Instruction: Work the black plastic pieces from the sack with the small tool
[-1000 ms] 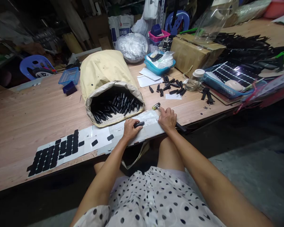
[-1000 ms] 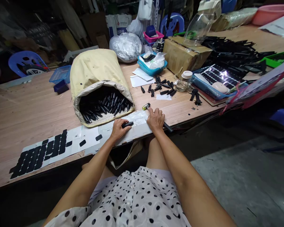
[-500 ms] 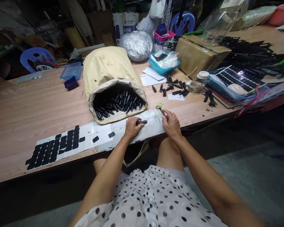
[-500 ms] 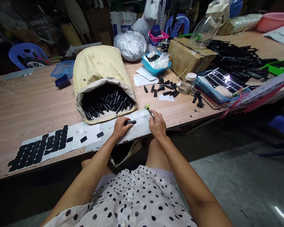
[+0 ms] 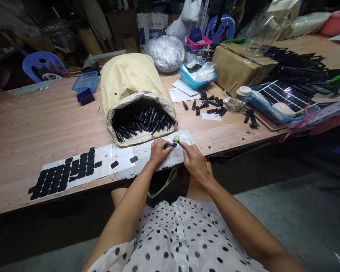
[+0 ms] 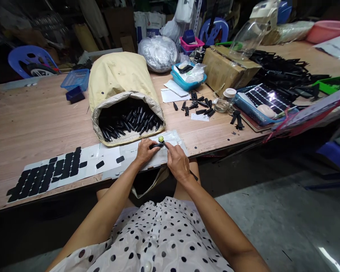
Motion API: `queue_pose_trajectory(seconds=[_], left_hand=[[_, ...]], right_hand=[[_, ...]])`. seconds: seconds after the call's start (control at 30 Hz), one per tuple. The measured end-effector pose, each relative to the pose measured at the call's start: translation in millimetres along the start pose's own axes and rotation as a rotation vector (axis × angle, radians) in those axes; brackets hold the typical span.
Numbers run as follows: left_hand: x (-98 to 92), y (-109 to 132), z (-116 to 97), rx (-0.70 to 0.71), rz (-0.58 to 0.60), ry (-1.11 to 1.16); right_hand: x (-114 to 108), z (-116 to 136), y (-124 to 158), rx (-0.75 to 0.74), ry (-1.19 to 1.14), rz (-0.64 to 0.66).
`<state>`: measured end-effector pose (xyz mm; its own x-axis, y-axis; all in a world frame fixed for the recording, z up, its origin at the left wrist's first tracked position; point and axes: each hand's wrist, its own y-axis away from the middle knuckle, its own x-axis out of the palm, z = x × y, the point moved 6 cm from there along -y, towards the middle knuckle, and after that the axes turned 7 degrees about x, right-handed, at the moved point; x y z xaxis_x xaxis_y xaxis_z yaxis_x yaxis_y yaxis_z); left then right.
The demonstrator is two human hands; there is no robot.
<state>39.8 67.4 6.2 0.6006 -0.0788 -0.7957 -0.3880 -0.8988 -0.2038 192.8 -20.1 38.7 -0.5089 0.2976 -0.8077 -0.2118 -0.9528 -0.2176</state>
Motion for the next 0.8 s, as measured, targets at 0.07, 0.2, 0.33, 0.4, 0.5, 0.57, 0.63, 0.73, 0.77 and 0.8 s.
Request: queue_pose_trajectory(seconds=[0.07,0.2,0.33,0.4,0.5,0.57,0.63,0.73,0.77,0.8], left_hand=[[0.0,0.1,-1.3,-0.008,0.004,0.007],[-0.1,0.0,-2.6,-0.021,-0.001,0.018],[1.1,-0.6,-1.2,-0.046,-0.005,0.027],[2.1,-0.9,-0.2,-0.057,-0.001,0.032],[3.0,-1.0,0.0,-0.052,-0.001,0.042],[2.9,-1.1,-0.3,-0.044,-0.003,0.048],[2.5,-1.2,-0.9,-0.04,-0.003,0.05],[1.2,-1.3,-2.3,-0.034,0.001,0.051],[0.9,-1.3,-2.7,-0.033,0.003,0.051],[0.8,-1.1,-3.0,-0.032,0.006,0.05]], right_hand=[[2.4,-2.4,-0.2,0.028,0.029,0.027],[-1.4,3.1,-1.9,-0.008,0.005,-0.012],[3.2,13.1,0.8,-0.043,0.001,0.006],[9.2,13.9,3.0,-0.032,0.032,0.042],[10.4,9.3,0.4,-0.019,0.059,0.031],[4.2,1.8,-9.4,-0.004,0.073,-0.022],[-3.1,-10.1,-25.7,0.033,0.11,-0.067],[-8.7,-33.3,-55.1,0.142,0.215,-0.07],[-8.4,-40.6,-63.7,0.182,0.25,-0.057],[-7.0,-46.8,-70.7,0.216,0.281,-0.04]])
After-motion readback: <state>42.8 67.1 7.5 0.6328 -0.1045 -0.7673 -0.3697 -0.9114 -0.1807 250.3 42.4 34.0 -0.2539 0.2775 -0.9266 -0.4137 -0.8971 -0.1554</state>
